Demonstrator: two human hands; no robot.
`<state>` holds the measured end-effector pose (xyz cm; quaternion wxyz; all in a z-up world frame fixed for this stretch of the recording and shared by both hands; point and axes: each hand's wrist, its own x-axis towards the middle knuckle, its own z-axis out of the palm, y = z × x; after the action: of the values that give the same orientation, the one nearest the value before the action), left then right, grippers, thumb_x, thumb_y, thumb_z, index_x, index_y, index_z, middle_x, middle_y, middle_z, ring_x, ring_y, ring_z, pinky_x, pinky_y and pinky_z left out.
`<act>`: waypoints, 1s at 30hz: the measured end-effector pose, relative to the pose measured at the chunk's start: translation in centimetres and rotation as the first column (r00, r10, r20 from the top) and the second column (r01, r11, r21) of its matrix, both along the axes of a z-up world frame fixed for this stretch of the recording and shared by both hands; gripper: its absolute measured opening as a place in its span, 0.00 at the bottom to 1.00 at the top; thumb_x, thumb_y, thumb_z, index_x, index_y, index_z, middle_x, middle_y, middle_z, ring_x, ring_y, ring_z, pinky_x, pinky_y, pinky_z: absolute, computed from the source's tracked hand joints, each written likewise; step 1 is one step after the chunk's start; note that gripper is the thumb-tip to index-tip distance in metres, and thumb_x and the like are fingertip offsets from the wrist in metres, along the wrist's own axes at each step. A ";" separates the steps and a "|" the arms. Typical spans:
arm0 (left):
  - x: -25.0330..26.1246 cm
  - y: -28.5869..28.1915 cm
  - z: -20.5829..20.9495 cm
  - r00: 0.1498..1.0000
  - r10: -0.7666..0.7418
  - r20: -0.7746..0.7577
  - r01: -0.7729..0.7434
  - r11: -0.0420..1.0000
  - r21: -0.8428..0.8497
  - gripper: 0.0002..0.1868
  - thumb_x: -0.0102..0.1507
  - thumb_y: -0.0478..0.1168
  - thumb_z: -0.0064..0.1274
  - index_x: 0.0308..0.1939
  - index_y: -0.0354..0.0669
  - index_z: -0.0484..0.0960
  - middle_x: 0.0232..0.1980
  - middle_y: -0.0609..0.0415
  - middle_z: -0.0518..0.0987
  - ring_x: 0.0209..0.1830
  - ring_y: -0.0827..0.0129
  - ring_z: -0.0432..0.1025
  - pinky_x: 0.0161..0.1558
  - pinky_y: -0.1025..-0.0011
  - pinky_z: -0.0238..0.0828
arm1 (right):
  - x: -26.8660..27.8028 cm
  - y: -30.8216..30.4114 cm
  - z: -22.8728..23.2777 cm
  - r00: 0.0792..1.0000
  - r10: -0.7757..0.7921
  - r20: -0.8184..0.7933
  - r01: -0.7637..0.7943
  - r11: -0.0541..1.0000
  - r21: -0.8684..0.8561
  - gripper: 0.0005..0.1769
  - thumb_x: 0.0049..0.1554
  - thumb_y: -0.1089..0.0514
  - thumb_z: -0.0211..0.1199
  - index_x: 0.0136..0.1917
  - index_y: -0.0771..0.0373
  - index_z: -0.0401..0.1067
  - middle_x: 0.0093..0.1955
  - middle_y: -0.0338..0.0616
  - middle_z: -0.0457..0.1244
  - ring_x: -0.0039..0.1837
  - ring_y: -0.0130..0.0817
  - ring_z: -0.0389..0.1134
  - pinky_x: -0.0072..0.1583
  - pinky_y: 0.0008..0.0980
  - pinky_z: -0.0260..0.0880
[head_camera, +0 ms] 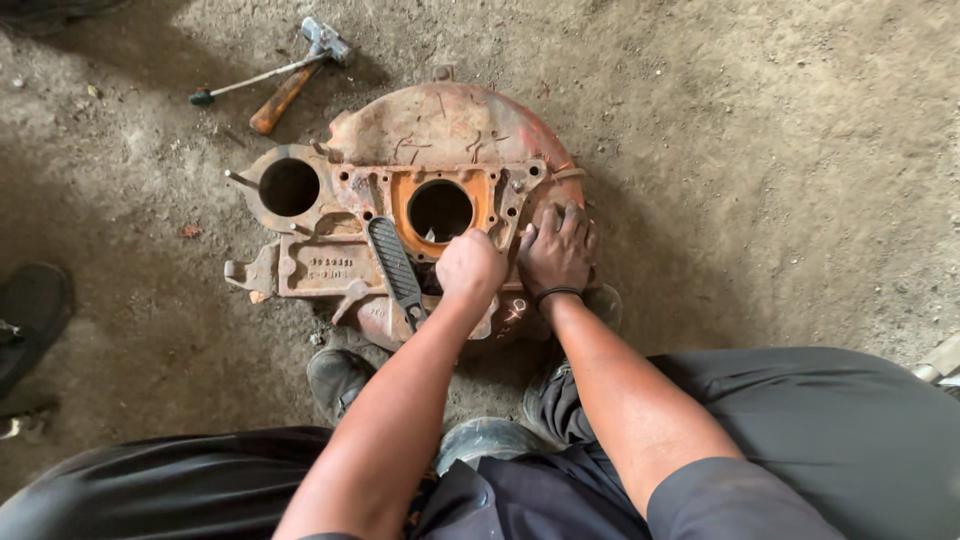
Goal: The person scrubs the surface of a rusty engine block using a metal file. They work on the flat surfaces and around the circular openings of the part while sitting on the floor.
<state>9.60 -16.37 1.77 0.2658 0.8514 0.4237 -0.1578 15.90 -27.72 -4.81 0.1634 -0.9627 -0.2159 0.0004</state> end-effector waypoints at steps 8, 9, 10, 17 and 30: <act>-1.8 -0.4 0.5 0.987 -0.154 -0.048 0.156 0.987 0.045 0.09 0.60 0.40 0.54 0.37 0.40 0.88 0.41 0.39 0.84 0.44 0.49 0.81 0.46 0.57 0.79 | -0.1 -0.1 -0.7 0.999 -0.008 0.042 0.009 1.000 -0.013 0.29 0.57 0.45 0.57 0.67 0.61 0.68 0.73 0.67 0.57 0.72 0.68 0.56 0.72 0.62 0.49; -2.0 0.0 0.7 0.977 -0.195 -0.088 0.200 0.979 0.048 0.09 0.61 0.39 0.53 0.37 0.41 0.88 0.41 0.40 0.84 0.44 0.50 0.82 0.45 0.58 0.80 | 0.1 -0.2 -0.8 0.999 -0.006 0.050 0.006 1.000 -0.011 0.29 0.57 0.45 0.57 0.67 0.61 0.68 0.72 0.67 0.57 0.72 0.67 0.57 0.73 0.63 0.49; -2.3 0.4 0.8 0.969 -0.226 -0.096 0.231 0.972 0.047 0.09 0.60 0.39 0.53 0.37 0.41 0.88 0.41 0.40 0.85 0.44 0.50 0.82 0.46 0.58 0.80 | 0.2 -0.1 -1.0 0.999 -0.001 0.054 0.002 1.000 -0.007 0.29 0.57 0.45 0.57 0.67 0.61 0.67 0.72 0.67 0.57 0.72 0.65 0.57 0.74 0.63 0.49; -3.8 2.7 -0.1 0.961 -0.268 -0.075 0.273 0.960 0.067 0.10 0.60 0.37 0.51 0.38 0.39 0.88 0.43 0.39 0.85 0.45 0.50 0.81 0.47 0.58 0.79 | 0.0 -0.2 -0.7 0.997 0.010 0.072 -0.012 1.000 0.029 0.27 0.57 0.46 0.56 0.66 0.60 0.68 0.72 0.68 0.56 0.72 0.66 0.57 0.71 0.63 0.51; -4.1 2.7 0.5 0.950 -0.266 -0.162 0.271 0.963 0.008 0.10 0.58 0.37 0.53 0.40 0.41 0.87 0.46 0.41 0.85 0.49 0.51 0.81 0.49 0.60 0.79 | 0.0 -0.1 -0.1 0.997 0.019 0.074 -0.017 1.000 -0.024 0.27 0.59 0.46 0.56 0.66 0.62 0.67 0.72 0.65 0.56 0.72 0.64 0.57 0.74 0.62 0.48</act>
<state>5.54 -13.66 2.23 0.1943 0.8896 0.3261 -0.2539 15.93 -27.79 -4.95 0.1439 -0.9619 -0.2304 -0.0314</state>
